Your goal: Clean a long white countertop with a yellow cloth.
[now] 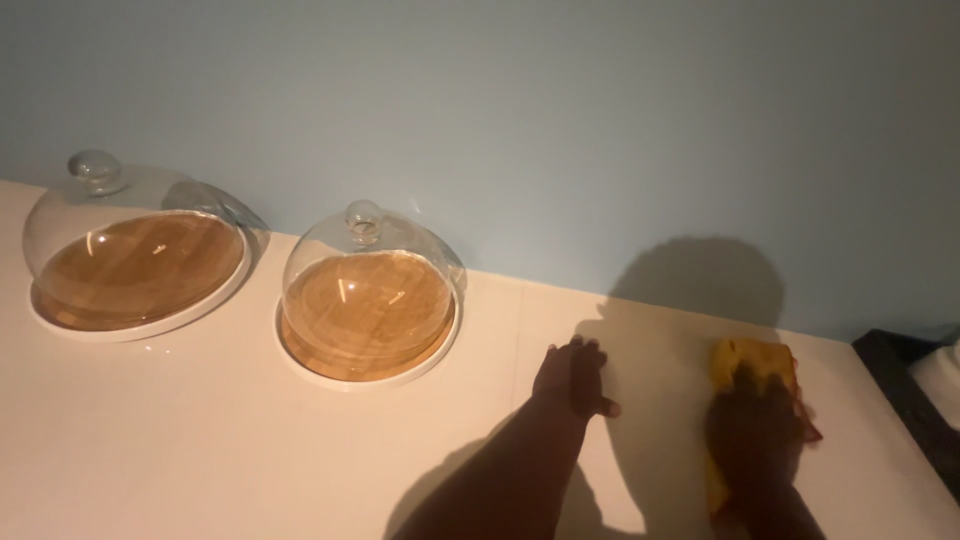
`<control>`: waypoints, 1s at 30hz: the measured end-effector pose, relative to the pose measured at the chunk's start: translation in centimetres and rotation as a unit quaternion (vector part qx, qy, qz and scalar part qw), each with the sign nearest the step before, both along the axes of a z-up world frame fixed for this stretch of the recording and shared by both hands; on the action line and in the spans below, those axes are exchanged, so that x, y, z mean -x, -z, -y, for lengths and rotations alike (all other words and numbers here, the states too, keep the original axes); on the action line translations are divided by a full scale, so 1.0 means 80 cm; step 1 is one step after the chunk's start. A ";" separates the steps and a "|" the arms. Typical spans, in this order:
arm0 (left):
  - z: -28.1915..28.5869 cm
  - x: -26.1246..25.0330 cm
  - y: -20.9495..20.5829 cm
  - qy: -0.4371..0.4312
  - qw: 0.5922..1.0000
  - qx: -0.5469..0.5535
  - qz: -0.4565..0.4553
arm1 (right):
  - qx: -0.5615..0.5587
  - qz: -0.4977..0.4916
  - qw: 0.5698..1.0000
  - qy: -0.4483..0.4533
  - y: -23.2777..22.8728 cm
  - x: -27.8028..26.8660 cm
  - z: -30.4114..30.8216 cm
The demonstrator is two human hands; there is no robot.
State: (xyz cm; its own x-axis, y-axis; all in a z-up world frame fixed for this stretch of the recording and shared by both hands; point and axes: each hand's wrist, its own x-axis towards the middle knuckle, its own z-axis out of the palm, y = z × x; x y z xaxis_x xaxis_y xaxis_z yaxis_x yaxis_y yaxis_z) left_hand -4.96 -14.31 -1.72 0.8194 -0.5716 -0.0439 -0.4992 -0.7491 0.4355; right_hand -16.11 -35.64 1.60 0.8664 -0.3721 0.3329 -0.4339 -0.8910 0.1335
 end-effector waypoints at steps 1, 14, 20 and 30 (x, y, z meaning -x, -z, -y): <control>0.000 -0.001 0.003 0.001 1.000 0.002 -0.001 | 0.002 -0.001 1.000 0.001 -0.018 0.001 -0.025; 0.005 -0.006 0.019 0.005 0.999 -0.021 0.023 | 0.141 -0.070 0.971 -0.179 0.018 -0.006 0.008; 0.000 0.005 -0.004 0.005 1.000 -0.002 0.008 | 0.100 -0.056 0.993 -0.039 0.010 -0.003 -0.003; 0.003 -0.006 0.011 0.000 0.999 -0.028 0.017 | 0.109 -0.057 0.972 -0.200 0.007 0.034 -0.035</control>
State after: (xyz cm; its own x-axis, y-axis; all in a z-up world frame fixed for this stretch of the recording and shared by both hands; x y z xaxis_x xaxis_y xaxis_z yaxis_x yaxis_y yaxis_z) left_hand -4.49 -14.59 -2.56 0.8208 -0.5692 -0.0472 -0.5135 -0.7716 0.3754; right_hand -18.80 -32.84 1.05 0.9632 0.0710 0.2591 -0.0297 -0.9303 0.3655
